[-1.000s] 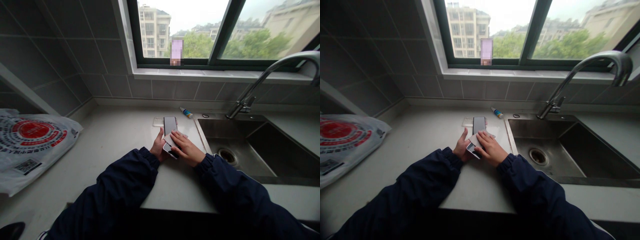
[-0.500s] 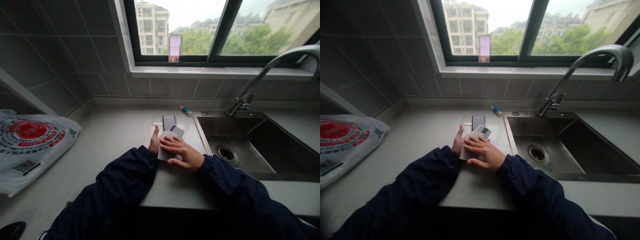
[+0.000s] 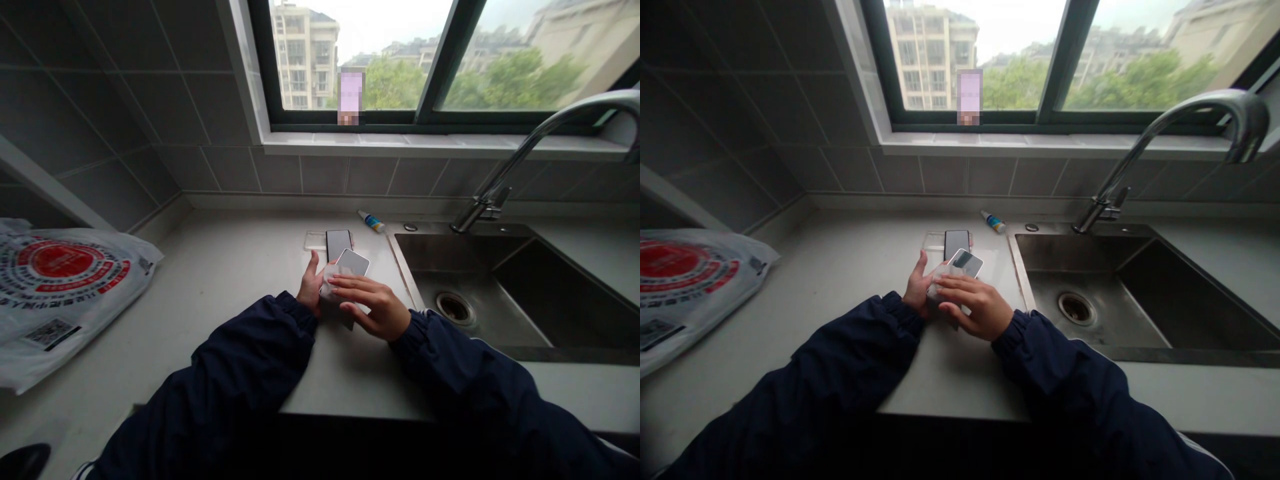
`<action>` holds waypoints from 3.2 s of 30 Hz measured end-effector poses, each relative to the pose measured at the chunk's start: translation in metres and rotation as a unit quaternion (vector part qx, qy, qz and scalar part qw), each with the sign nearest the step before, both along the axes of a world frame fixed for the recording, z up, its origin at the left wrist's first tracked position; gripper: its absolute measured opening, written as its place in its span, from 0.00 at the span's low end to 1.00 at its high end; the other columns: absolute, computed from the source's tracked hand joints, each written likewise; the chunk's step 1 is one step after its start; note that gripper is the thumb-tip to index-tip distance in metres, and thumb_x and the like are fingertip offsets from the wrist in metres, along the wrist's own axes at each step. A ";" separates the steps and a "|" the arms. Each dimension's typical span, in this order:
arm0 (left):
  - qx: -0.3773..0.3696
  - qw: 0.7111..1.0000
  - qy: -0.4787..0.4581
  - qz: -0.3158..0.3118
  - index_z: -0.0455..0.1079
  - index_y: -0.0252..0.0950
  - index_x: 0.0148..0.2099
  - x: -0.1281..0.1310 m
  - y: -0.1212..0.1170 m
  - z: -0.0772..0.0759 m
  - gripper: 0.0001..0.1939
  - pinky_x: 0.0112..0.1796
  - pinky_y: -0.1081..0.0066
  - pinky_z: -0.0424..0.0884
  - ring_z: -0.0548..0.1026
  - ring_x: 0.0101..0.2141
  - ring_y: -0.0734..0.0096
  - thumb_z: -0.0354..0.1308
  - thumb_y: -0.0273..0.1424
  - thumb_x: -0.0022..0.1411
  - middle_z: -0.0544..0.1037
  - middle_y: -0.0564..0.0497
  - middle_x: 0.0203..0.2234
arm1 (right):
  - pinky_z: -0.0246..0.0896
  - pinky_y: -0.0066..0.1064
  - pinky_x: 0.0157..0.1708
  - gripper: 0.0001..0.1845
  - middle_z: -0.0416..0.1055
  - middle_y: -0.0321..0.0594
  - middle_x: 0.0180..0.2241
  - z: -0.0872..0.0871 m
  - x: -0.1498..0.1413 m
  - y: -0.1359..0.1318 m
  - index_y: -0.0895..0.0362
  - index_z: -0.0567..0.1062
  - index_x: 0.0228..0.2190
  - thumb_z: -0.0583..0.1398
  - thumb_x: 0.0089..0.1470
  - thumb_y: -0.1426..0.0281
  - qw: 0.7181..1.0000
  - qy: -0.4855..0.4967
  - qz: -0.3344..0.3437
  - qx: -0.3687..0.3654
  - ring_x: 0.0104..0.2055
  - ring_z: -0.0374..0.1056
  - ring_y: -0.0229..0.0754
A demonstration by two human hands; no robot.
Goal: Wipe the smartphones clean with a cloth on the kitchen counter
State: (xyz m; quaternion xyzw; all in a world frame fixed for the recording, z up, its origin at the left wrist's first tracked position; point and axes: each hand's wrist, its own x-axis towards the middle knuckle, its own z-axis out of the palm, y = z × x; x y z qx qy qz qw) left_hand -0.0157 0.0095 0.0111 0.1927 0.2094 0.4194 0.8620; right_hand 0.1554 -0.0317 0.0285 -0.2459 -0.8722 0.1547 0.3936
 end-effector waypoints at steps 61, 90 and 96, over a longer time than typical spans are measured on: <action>-0.036 0.998 -0.047 -0.016 0.58 0.31 0.69 -0.004 0.001 0.008 0.48 0.49 0.56 0.71 0.80 0.41 0.53 0.35 0.64 0.64 0.78 0.36 0.43 | 0.60 0.52 0.64 0.25 0.72 0.51 0.59 0.002 0.003 0.003 0.56 0.74 0.58 0.63 0.60 0.66 0.997 -0.025 0.060 -0.039 0.66 0.63 0.53; -0.034 0.991 -0.076 -0.107 0.54 0.39 0.72 -0.006 -0.001 0.016 0.45 0.45 0.46 0.75 0.79 0.46 0.45 0.31 0.62 0.66 0.76 0.36 0.51 | 0.50 0.57 0.69 0.29 0.56 0.50 0.69 -0.016 0.019 0.030 0.57 0.63 0.66 0.55 0.67 0.61 0.982 -0.076 -0.173 -0.023 0.73 0.48 0.54; -0.032 0.992 -0.067 -0.107 0.53 0.40 0.73 -0.006 -0.002 0.016 0.43 0.44 0.47 0.75 0.80 0.44 0.46 0.31 0.60 0.67 0.76 0.36 0.51 | 0.47 0.57 0.70 0.32 0.50 0.47 0.71 -0.019 0.020 0.031 0.54 0.58 0.68 0.55 0.67 0.61 0.980 -0.066 -0.183 -0.035 0.74 0.43 0.54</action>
